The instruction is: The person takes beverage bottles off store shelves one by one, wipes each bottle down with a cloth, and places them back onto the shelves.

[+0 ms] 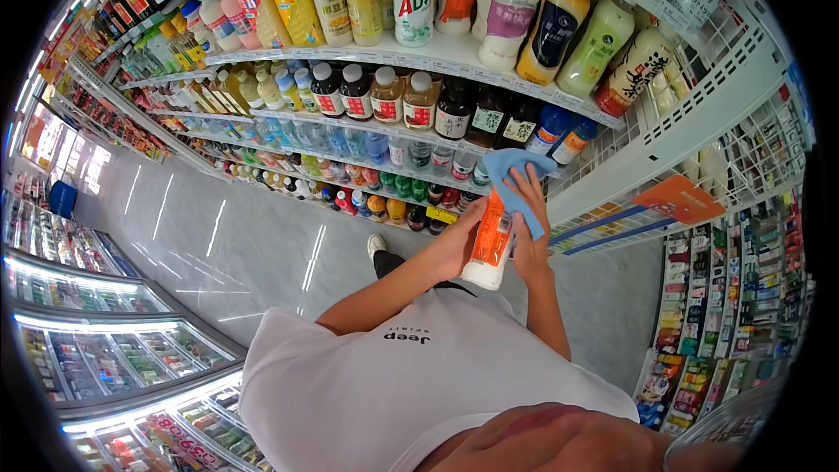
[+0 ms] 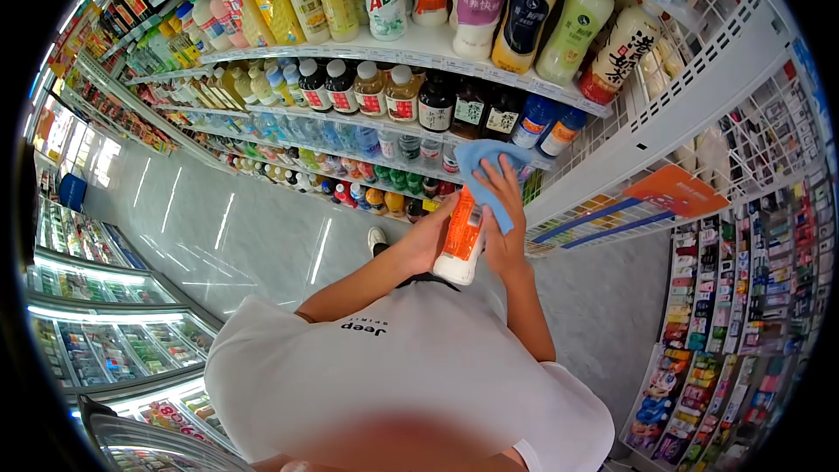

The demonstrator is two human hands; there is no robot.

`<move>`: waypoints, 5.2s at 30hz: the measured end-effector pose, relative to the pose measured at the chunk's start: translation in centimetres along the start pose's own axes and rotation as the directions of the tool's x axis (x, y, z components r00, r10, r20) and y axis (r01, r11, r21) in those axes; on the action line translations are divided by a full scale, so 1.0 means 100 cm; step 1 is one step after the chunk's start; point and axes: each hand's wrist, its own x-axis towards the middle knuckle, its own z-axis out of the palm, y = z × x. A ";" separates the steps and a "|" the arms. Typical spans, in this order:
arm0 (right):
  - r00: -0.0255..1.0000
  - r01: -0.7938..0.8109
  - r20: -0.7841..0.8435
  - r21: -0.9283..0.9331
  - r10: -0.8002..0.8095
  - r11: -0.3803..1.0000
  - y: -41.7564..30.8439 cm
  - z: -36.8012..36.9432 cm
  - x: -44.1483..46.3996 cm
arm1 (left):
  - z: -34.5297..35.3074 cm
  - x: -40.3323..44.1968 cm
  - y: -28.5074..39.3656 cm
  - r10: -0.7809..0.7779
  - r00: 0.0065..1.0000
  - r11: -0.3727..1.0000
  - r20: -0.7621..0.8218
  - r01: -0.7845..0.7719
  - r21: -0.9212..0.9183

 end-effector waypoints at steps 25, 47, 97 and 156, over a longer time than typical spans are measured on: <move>0.999 0.054 -0.007 0.027 -0.054 0.998 0.014 0.006 -0.014 | 0.017 -0.015 0.008 -0.088 0.996 0.986 0.018 0.084 0.146; 0.636 -0.287 -0.334 0.735 0.695 0.615 0.034 -0.018 -0.032 | 0.028 -0.016 0.035 0.020 0.999 0.959 -0.028 -0.011 0.285; 0.982 0.187 0.044 -0.121 -0.183 0.975 -0.009 -0.001 -0.049 | 0.053 -0.009 0.026 0.111 0.990 0.977 -0.083 -0.094 0.189; 0.462 -0.180 -0.023 0.976 0.887 0.120 -0.010 0.044 -0.056 | 0.014 0.023 -0.015 0.531 0.789 0.312 0.307 -0.519 0.796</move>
